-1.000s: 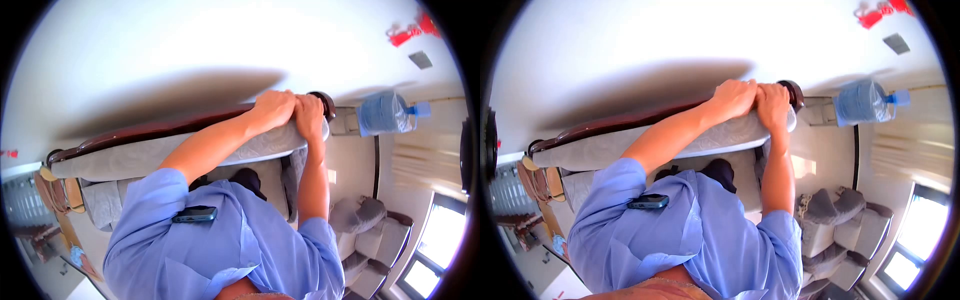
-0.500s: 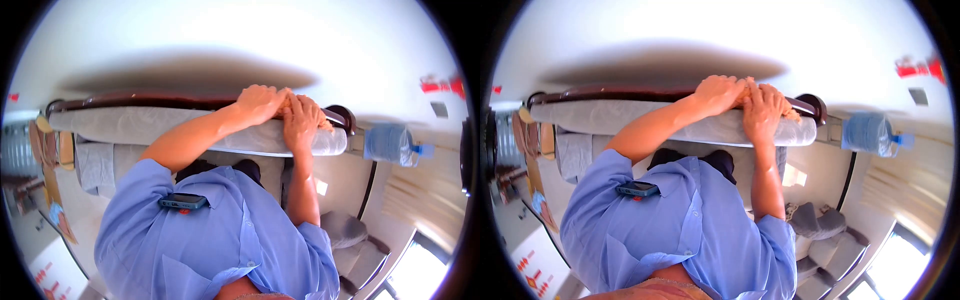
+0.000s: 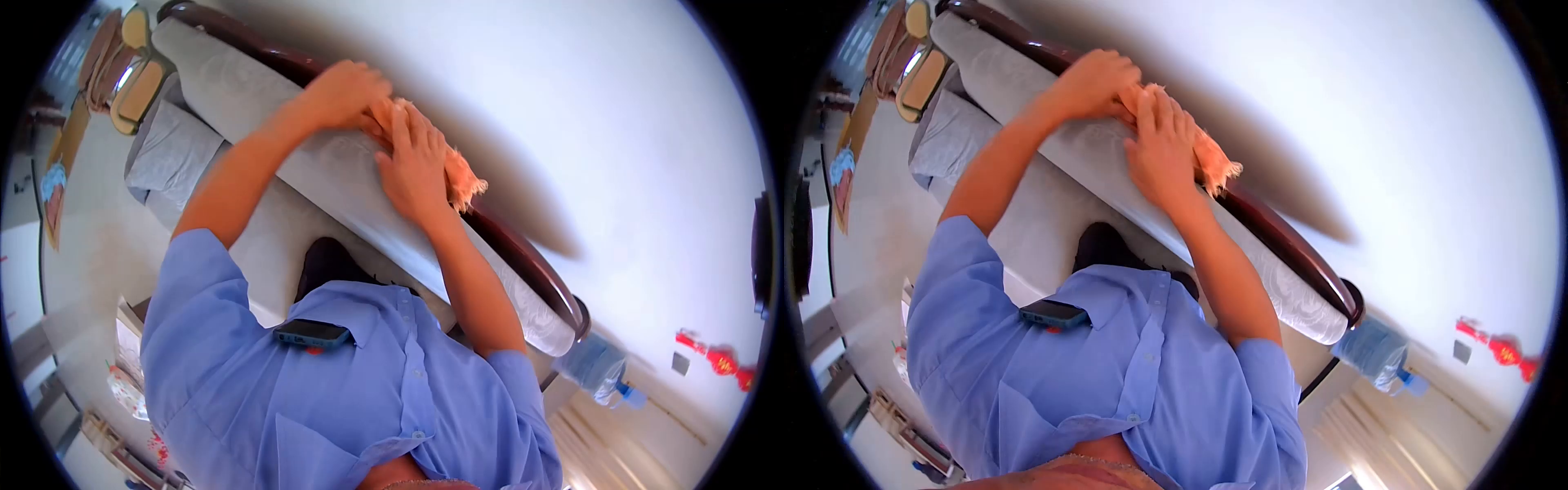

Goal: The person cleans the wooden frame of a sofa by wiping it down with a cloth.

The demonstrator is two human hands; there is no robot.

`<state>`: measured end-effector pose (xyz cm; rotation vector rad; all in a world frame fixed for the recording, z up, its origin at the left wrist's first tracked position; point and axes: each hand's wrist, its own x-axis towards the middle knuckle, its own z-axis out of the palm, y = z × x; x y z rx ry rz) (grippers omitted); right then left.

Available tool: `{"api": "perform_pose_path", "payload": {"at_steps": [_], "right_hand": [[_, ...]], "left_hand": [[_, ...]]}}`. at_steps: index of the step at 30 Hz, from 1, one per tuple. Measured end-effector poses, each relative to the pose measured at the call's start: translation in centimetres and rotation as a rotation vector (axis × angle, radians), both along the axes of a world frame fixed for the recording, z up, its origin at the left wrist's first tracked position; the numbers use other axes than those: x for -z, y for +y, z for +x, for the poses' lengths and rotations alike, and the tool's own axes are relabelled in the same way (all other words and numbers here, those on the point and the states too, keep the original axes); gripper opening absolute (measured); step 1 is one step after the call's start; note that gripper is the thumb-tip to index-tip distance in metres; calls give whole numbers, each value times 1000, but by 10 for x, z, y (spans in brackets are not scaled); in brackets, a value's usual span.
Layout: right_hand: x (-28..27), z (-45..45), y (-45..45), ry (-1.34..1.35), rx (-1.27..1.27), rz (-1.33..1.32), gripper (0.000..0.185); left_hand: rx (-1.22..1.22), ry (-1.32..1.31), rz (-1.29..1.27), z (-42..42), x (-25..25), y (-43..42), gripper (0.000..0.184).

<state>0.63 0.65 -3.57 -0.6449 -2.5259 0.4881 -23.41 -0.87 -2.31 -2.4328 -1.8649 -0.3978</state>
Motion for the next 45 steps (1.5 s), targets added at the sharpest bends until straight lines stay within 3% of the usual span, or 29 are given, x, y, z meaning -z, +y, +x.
{"api": "perform_pose_path", "payload": {"at_steps": [3,5,7,12,17,20,26,29,32,35,37,40,42,45], "right_hand": [[-11,-71,-6,-21,-95,60,80],[-7,-115,-7,0,-185,83,80],[-8,-139,-12,24,-267,107,81],[0,-128,-17,55,-92,84,84],[-10,-21,-26,8,23,105,86],[-5,66,-32,-70,109,63,89],[-9,210,-52,-288,274,-23,84],[-16,263,-62,-303,391,38,86],[-18,336,-58,-103,677,85,77],[-6,413,-38,38,829,209,47],[-11,452,-17,106,938,120,26],[-8,509,8,-1,977,78,25],[10,533,26,-165,1133,-88,28],[27,539,32,-43,1008,-4,26]], "left_hand": [[-153,-23,-144,-94,4,-11,44],[-221,-74,-1,-155,34,-29,45],[-280,-120,144,-169,38,-36,45],[-265,-177,24,-144,22,-36,46],[-83,-79,61,-43,3,-15,49],[46,-21,-72,34,-9,1,46],[310,93,-170,195,28,33,42],[430,-40,-203,284,34,44,40],[436,-125,-189,368,15,51,40],[484,-137,-168,458,9,60,40],[524,-132,-233,519,8,72,33],[558,-142,-213,594,12,77,27],[550,-155,-217,619,18,81,28],[547,-176,-145,613,26,77,32]]}}
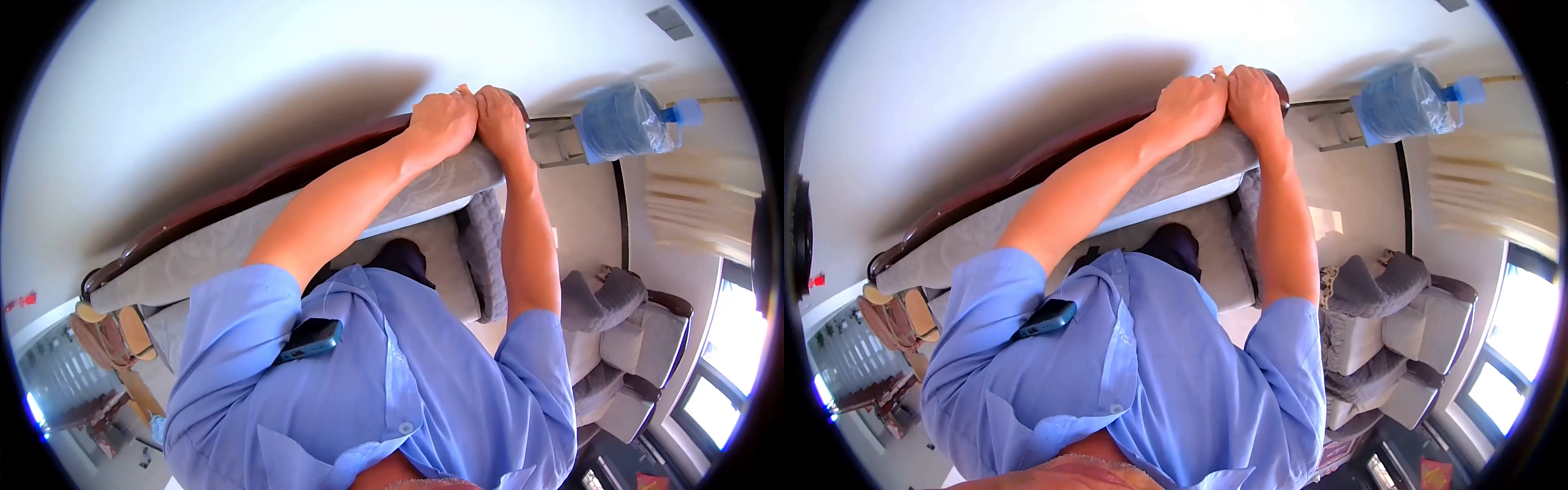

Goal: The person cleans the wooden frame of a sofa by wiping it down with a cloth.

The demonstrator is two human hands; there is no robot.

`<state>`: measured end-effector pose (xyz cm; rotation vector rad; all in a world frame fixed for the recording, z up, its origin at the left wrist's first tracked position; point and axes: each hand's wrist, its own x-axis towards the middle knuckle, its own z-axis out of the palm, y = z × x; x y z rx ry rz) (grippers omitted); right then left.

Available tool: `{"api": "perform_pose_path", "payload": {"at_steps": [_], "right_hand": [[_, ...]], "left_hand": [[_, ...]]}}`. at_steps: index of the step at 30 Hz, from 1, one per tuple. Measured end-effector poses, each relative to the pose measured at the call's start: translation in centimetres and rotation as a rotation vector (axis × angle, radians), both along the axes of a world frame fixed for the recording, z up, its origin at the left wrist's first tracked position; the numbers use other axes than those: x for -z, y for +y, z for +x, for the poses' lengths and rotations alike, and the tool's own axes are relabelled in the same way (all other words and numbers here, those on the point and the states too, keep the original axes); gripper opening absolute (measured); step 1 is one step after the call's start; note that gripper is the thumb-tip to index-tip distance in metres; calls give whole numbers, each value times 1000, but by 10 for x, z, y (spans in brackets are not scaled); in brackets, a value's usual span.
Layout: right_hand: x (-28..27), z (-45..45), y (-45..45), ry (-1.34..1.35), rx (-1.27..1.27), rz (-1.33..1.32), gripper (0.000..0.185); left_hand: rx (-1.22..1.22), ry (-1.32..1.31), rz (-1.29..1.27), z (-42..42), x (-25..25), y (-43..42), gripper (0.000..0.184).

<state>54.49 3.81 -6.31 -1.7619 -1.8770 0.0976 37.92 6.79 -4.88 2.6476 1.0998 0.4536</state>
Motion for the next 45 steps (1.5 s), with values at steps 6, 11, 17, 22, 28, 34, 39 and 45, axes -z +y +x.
{"api": "perform_pose_path", "payload": {"at_steps": [6,11,17,22,28,34,39,45], "right_hand": [[-15,-69,-16,-16,-198,154,27],[-34,-208,-37,-41,-275,197,45],[-22,-369,-48,-23,-570,60,70],[-16,-476,-47,-2,-741,-8,88],[-30,-602,-41,-35,-994,183,90],[-20,-677,-37,-64,-1082,257,87],[-22,-635,-33,-32,-1063,199,86],[-13,-467,-45,-33,-784,-51,87]], "left_hand": [[-38,-27,115,-93,-8,-13,35],[-169,89,-99,-236,-17,-26,44],[-339,245,53,-407,0,-54,37],[-485,271,129,-526,-23,-70,38],[-777,284,17,-681,-34,-91,48],[-948,108,-33,-750,-15,-110,51],[-805,66,75,-707,-19,-107,46],[-490,160,84,-559,-32,-66,46]]}}
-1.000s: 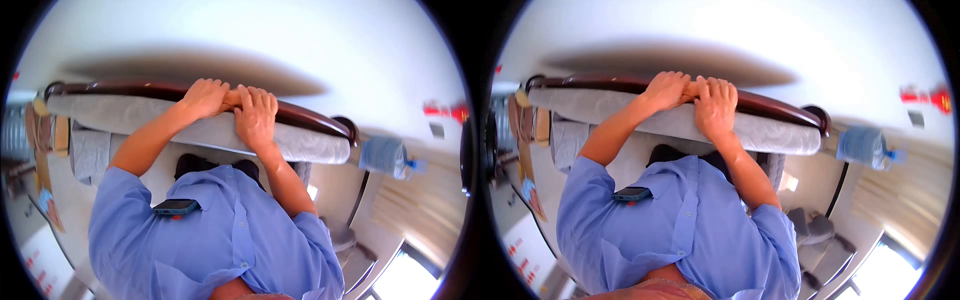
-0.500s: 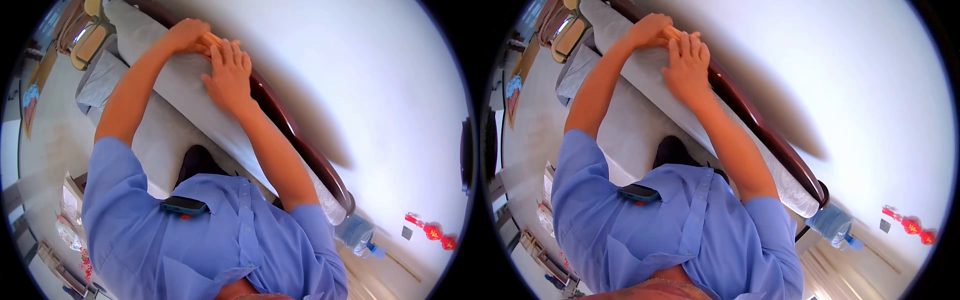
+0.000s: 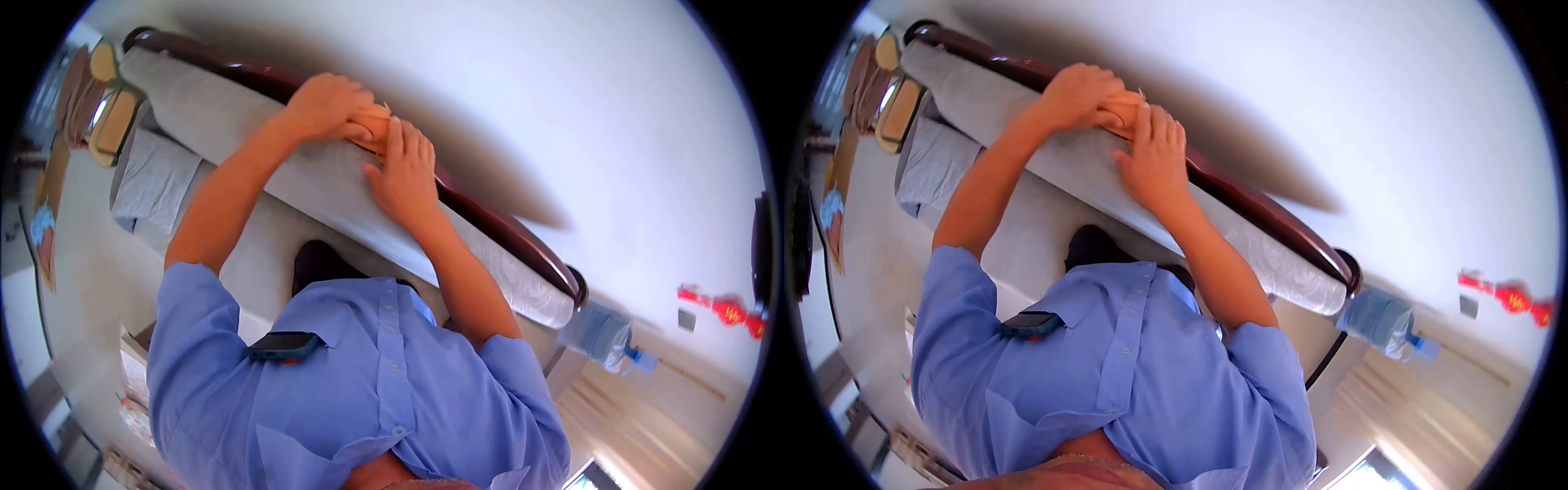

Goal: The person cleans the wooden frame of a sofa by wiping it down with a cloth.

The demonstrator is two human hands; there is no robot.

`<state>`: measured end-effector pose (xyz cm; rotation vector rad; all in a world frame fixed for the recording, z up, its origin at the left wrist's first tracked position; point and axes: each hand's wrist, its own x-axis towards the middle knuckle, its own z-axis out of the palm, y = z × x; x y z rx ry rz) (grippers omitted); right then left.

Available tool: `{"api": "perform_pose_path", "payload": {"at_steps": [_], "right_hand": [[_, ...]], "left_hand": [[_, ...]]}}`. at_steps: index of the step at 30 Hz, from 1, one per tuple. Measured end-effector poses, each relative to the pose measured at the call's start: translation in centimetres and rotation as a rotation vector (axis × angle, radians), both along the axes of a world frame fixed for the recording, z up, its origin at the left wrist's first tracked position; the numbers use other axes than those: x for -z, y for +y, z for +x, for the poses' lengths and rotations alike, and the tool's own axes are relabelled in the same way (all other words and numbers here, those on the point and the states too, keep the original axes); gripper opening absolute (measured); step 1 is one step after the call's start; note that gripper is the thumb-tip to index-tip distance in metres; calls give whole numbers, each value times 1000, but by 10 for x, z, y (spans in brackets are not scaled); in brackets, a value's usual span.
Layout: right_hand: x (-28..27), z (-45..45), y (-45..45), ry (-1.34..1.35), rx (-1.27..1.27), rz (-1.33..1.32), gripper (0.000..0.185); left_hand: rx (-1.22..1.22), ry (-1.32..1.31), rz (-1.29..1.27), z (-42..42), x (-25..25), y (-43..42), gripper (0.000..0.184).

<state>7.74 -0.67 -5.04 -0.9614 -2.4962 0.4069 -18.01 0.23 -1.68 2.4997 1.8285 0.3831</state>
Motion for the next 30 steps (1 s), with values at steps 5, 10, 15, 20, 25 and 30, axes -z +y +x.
{"api": "perform_pose_path", "payload": {"at_steps": [5,10,15,20,25,30], "right_hand": [[-19,118,0,-136,114,-30,85],[-37,280,8,-48,365,91,54],[-8,416,30,49,543,11,25],[25,475,43,-93,554,125,27],[-1,431,34,18,669,61,27],[-14,341,12,-52,584,192,40]], "left_hand": [[261,-41,-101,156,29,18,45],[403,-253,-173,348,21,53,43],[516,-235,-143,483,16,63,41],[557,-169,-161,541,27,71,41],[524,-160,-57,498,27,64,43],[415,-132,-97,396,17,51,52]]}}
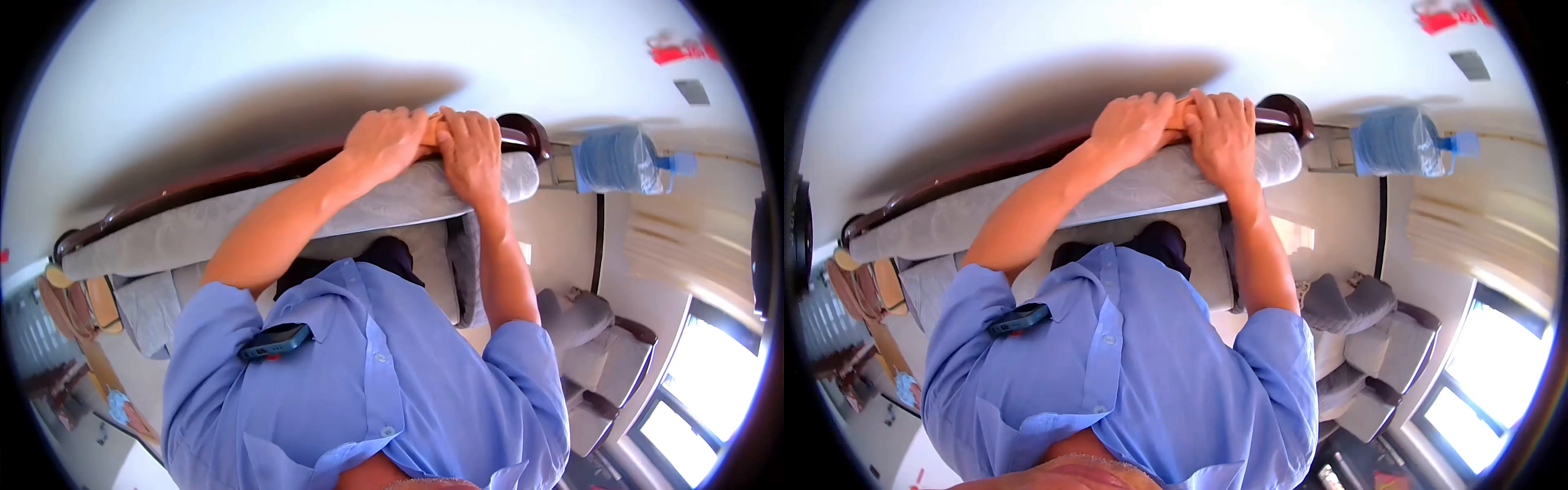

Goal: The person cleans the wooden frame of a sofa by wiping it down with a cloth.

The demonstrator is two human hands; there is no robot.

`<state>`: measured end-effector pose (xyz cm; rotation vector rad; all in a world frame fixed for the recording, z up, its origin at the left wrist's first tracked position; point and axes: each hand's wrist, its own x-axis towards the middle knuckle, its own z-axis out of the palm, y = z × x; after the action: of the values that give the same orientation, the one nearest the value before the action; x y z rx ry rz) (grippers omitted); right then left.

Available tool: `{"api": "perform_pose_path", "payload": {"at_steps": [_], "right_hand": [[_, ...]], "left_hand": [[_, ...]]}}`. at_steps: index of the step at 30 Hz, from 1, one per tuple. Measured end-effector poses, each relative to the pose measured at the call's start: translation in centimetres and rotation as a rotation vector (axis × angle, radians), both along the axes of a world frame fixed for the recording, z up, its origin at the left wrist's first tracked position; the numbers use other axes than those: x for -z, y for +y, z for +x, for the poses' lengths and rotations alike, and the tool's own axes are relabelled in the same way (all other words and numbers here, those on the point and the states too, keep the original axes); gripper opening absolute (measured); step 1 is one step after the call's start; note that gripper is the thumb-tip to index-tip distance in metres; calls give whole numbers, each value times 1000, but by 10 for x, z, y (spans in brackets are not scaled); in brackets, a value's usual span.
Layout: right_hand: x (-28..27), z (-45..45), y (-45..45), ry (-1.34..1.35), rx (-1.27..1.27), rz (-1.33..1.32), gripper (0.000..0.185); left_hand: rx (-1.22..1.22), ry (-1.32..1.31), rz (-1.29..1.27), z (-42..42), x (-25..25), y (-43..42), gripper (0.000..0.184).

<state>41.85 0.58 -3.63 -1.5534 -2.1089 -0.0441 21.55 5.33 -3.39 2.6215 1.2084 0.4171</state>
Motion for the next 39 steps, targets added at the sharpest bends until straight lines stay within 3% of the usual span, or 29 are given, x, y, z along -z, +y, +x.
{"api": "perform_pose_path", "payload": {"at_steps": [1,7,8,11,14,18,22,23,24,27,30,39], "right_hand": [[-6,-24,-6,-67,38,10,44],[-12,-164,-13,-76,-298,-4,57],[-6,-187,-12,-84,-351,-36,60],[8,-251,-9,-88,-492,-100,66],[13,-318,-5,-24,-536,-185,72],[-8,-412,-3,39,-698,-64,69],[-5,-502,6,81,-892,156,62],[-3,-516,6,76,-897,160,62],[-3,-528,6,22,-883,136,62],[-4,-526,11,-90,-855,70,64],[-11,-482,20,-102,-828,2,66],[9,-199,18,-188,-592,-24,54]], "left_hand": [[-28,28,-21,-25,-1,-4,55],[-266,197,-83,-196,10,-33,53],[-277,129,49,-219,13,-39,51],[-404,288,155,-282,4,-50,54],[-535,310,69,-358,-24,-61,54],[-641,333,-88,-467,-34,-64,55],[-822,268,-109,-562,-15,-83,63],[-864,141,-15,-577,-1,-90,60],[-903,15,80,-581,2,-95,57],[-923,-36,106,-578,7,-98,55],[-732,117,74,-546,-9,-86,57],[-274,172,-13,-263,0,-44,55]]}}
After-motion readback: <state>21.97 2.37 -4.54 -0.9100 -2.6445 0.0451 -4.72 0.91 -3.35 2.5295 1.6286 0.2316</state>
